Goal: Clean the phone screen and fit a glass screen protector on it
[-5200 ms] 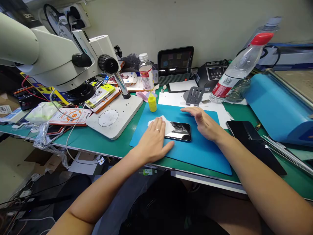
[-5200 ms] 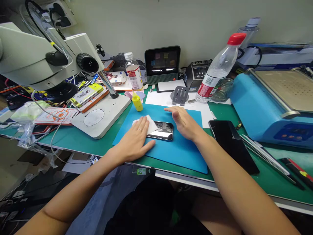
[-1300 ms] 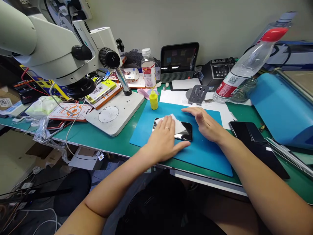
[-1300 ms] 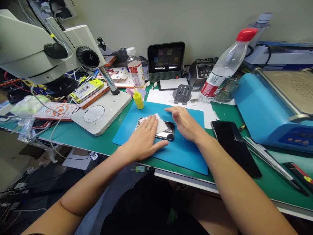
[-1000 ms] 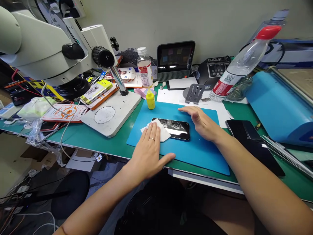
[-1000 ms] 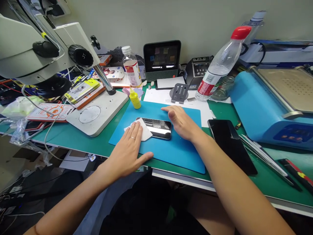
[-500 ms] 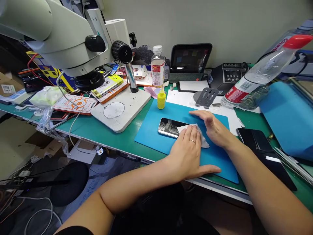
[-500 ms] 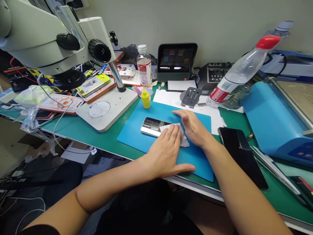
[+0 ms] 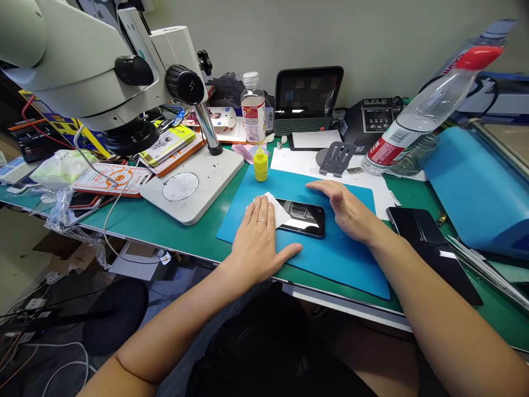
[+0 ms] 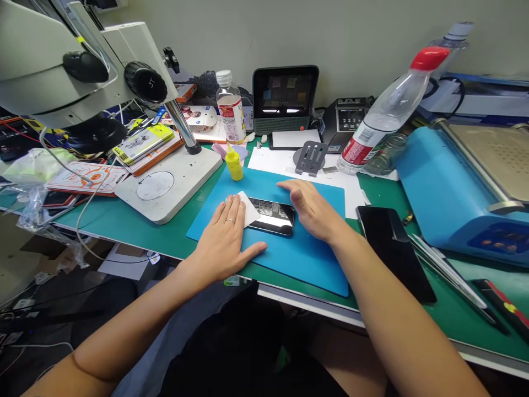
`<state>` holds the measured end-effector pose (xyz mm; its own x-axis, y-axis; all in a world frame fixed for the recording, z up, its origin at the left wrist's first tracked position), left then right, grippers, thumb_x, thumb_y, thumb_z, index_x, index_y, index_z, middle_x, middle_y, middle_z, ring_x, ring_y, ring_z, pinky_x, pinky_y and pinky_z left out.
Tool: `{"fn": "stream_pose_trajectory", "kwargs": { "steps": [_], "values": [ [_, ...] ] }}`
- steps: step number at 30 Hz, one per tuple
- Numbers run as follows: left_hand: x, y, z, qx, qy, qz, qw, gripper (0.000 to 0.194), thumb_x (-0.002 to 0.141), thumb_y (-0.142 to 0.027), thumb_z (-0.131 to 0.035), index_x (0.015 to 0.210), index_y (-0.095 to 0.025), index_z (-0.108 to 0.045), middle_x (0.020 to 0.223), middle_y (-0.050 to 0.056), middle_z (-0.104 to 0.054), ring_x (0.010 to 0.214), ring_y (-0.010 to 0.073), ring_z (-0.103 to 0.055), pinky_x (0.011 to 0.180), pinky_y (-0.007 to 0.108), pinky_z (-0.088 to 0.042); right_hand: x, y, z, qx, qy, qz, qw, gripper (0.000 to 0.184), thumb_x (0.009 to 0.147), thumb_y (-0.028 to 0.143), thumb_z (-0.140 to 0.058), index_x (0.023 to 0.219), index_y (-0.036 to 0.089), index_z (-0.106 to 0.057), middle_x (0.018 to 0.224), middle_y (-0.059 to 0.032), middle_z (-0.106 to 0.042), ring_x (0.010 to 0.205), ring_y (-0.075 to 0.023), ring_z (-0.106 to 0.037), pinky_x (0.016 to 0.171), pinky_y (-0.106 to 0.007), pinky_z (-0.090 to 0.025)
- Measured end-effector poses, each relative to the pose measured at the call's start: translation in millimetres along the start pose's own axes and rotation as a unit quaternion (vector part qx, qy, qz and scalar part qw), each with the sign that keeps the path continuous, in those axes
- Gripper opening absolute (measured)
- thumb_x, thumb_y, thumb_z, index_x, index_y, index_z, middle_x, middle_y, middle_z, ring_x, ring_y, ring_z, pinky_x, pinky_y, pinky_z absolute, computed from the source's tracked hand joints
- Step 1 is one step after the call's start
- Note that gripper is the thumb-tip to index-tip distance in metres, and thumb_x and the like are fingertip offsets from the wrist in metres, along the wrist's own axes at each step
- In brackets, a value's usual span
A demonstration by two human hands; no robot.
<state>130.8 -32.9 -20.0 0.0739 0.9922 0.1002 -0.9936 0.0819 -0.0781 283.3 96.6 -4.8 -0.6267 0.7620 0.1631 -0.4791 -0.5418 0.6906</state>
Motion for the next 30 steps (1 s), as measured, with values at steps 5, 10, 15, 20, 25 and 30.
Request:
{"fn": "stream_pose_trajectory", "kwargs": {
  "steps": [5, 10, 15, 20, 25, 30],
  "values": [
    [2, -41, -0.5, 0.0, 0.006, -0.046, 0.999, 0.11, 0.096, -0.081, -0.03, 0.157, 0.01, -0.028, 0.166, 0.033, -0.022, 0.158, 0.0426, -0.02, 0.129, 0.052, -0.023, 0, 0, -1, 0.002, 0.0, 0.005, 1.0, 0.1, 0.083, 0.089, -0.005, 0.137, 0.031, -0.066, 0.144, -0.0088, -0.063, 0.141, -0.0369, -0.049, 0.124, -0.059, -0.032],
    [16, -78, -1.3, 0.001, 0.02, -0.113, 0.993, 0.112, 0.094, -0.083, -0.029, 0.157, 0.01, -0.029, 0.166, 0.031, -0.025, 0.158, 0.0414, -0.022, 0.13, 0.049, -0.022, 0, -3, 1, 0.01, -0.012, 0.028, 0.999, 0.106, 0.08, 0.088, 0.003, 0.137, 0.031, -0.066, 0.145, -0.0086, -0.062, 0.143, -0.0339, -0.049, 0.126, -0.056, -0.029],
    [20, -75, -1.3, -0.015, 0.024, -0.154, 0.988, 0.106, 0.096, -0.081, -0.028, 0.158, 0.006, -0.031, 0.167, 0.027, -0.026, 0.159, 0.0383, -0.022, 0.13, 0.047, -0.021, -1, -7, 2, 0.009, -0.017, 0.027, 0.999, 0.106, 0.08, 0.088, 0.002, 0.137, 0.031, -0.067, 0.143, -0.0083, -0.064, 0.142, -0.0343, -0.05, 0.126, -0.057, -0.029],
    [18, -21, 1.0, -0.023, 0.029, -0.096, 0.995, 0.1, 0.099, -0.076, -0.032, 0.158, 0.004, -0.029, 0.168, 0.027, -0.024, 0.159, 0.0396, -0.021, 0.129, 0.052, -0.024, -2, -5, 2, 0.015, -0.014, 0.013, 1.0, 0.105, 0.08, 0.089, 0.0, 0.138, 0.032, -0.066, 0.145, -0.0076, -0.063, 0.144, -0.0352, -0.048, 0.126, -0.056, -0.03],
    [10, 18, -1.3, -0.006, 0.038, -0.034, 0.999, 0.092, 0.103, -0.068, -0.033, 0.159, 0.004, -0.025, 0.169, 0.027, -0.022, 0.159, 0.0379, -0.019, 0.13, 0.055, -0.023, -3, 0, 3, 0.015, -0.003, -0.006, 1.0, 0.105, 0.078, 0.091, 0.0, 0.138, 0.034, -0.065, 0.147, -0.0066, -0.062, 0.146, -0.0368, -0.045, 0.126, -0.056, -0.029],
    [-12, 14, -1.4, 0.001, 0.015, -0.028, 0.999, 0.092, 0.103, -0.068, -0.031, 0.159, 0.005, -0.024, 0.169, 0.027, -0.02, 0.159, 0.0385, -0.017, 0.13, 0.056, -0.023, -3, 4, 3, 0.006, 0.003, -0.012, 1.0, 0.106, 0.079, 0.091, -0.001, 0.139, 0.031, -0.065, 0.147, -0.0083, -0.062, 0.145, -0.0377, -0.045, 0.126, -0.057, -0.029]
  ]
}}
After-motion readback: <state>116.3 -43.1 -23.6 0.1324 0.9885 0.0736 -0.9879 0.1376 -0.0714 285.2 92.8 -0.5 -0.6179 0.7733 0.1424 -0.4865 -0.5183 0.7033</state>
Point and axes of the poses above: each hand's wrist, its own x-axis towards the middle knuckle, its own z-axis out of the back of the hand, y = z × x, the point moved 7 cm from there along x, towards the middle knuckle
